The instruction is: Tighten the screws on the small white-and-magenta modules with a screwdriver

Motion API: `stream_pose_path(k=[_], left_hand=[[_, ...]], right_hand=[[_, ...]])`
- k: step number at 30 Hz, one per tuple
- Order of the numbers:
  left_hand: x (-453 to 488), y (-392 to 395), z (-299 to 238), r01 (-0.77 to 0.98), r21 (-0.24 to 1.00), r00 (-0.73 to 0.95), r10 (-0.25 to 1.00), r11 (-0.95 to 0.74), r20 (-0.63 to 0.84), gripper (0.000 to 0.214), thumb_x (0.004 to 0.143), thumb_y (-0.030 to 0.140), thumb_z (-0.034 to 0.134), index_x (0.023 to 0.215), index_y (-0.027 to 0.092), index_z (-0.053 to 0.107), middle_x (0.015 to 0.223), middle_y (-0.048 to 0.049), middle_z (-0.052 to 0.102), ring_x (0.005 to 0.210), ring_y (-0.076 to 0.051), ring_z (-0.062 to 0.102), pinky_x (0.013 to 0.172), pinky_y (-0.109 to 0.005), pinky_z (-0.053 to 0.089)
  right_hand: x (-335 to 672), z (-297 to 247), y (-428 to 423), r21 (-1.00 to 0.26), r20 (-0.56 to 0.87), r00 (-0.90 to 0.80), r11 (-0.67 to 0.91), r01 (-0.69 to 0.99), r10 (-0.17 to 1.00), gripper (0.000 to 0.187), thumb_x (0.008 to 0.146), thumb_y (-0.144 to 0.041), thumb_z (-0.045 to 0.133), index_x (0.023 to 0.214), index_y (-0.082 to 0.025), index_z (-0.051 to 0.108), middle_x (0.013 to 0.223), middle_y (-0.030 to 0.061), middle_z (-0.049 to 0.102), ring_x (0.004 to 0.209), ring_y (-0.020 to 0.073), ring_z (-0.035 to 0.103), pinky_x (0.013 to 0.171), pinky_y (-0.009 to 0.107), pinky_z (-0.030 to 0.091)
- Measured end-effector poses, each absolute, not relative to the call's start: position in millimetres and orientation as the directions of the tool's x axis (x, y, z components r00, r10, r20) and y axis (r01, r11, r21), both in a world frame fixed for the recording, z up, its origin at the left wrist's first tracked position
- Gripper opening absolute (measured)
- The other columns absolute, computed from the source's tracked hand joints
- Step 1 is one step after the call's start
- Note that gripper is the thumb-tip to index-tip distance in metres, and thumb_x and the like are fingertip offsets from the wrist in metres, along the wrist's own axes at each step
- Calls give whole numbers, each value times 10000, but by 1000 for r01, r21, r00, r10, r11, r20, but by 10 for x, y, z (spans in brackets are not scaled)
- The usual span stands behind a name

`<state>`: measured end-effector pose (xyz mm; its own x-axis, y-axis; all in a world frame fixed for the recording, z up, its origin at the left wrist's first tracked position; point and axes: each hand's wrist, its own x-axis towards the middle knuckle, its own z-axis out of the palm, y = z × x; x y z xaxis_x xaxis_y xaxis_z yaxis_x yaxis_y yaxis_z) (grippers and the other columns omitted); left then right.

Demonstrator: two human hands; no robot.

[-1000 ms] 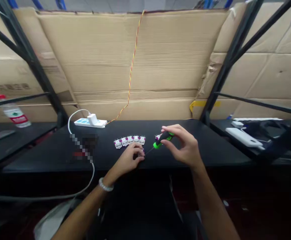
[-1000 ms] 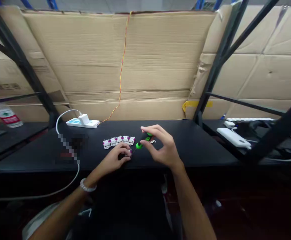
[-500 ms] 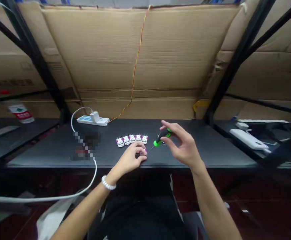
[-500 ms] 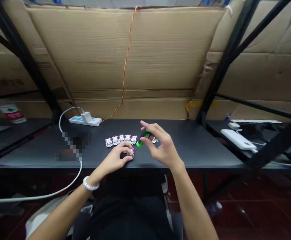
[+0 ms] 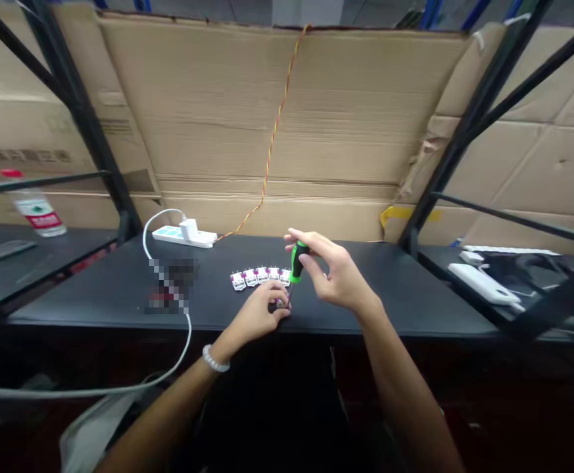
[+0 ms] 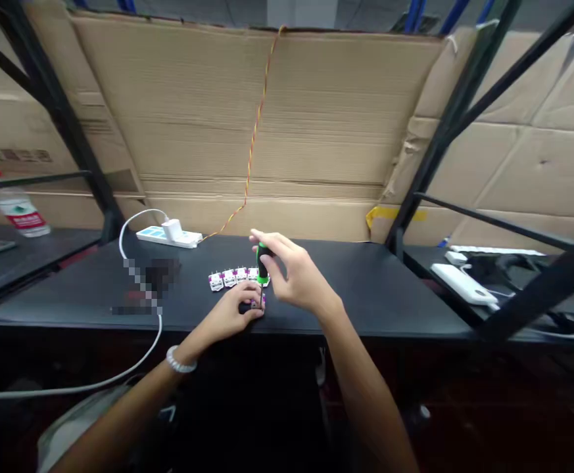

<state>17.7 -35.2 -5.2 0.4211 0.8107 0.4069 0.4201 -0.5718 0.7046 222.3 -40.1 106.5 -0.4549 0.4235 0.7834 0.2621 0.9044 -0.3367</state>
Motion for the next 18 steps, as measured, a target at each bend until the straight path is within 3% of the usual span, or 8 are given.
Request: stream_pose_path(k=[3,5,9,11,15,18], left_hand=[[186,-353,-53,413,711,416,812,-569,409,93,826,105,723,789,189,743,1110,-77,686,1056,-233,662,1023,-410,567],[190,-354,-50,418,710,406,816,-566,412,99,828,101,723,788,189,744,1120,-77,685,1082,-238,661,1050,-417,554],[176,-354,-34,423,707,421,814,-566,400,98,830,95,731,791,183,746,1124,-79,684,1066,-236,667,1043,-411,551],[157,-351,-26,415,705,442,805,-574,395,86,825,102,748,795,183,746,1130,-79,687,1058,-235,668,1033,-409,558],[121,-331,-41,403,700,467,790,-589,396,123,788,99,797,854,200,773,1167,-71,685,1127,-248,657,1061,-407,554],[110,-308,-68,400,728,461,808,-558,366,138,782,88,801,868,194,783,1203,-78,671,1117,-243,665,1042,-397,562]], right_hand=[[2197,1046,-390,-311,818,-386,893,327,426,299,998,-298,698,1295,-282,728,1055,58,727,893,197,700,845,363,628],[2181,1028,-389,-288,830,-365,884,369,423,306,970,-342,745,1267,-271,745,1024,60,689,848,194,673,813,363,626],[2181,1009,-408,-325,760,-479,895,307,440,523,1075,-250,494,1597,-284,482,1385,139,634,1217,253,669,1067,460,582],[2180,1015,-415,-356,739,-511,899,255,438,558,1082,-207,450,1631,-303,422,1411,127,640,1232,238,672,1076,448,579],[2150,1036,-423,-310,780,-446,890,335,440,378,1004,-303,693,1381,-284,679,1087,65,696,868,187,668,812,345,618],[2143,1035,-432,-303,787,-417,874,380,455,380,990,-335,710,1361,-255,688,1100,83,671,892,201,670,842,364,617]])
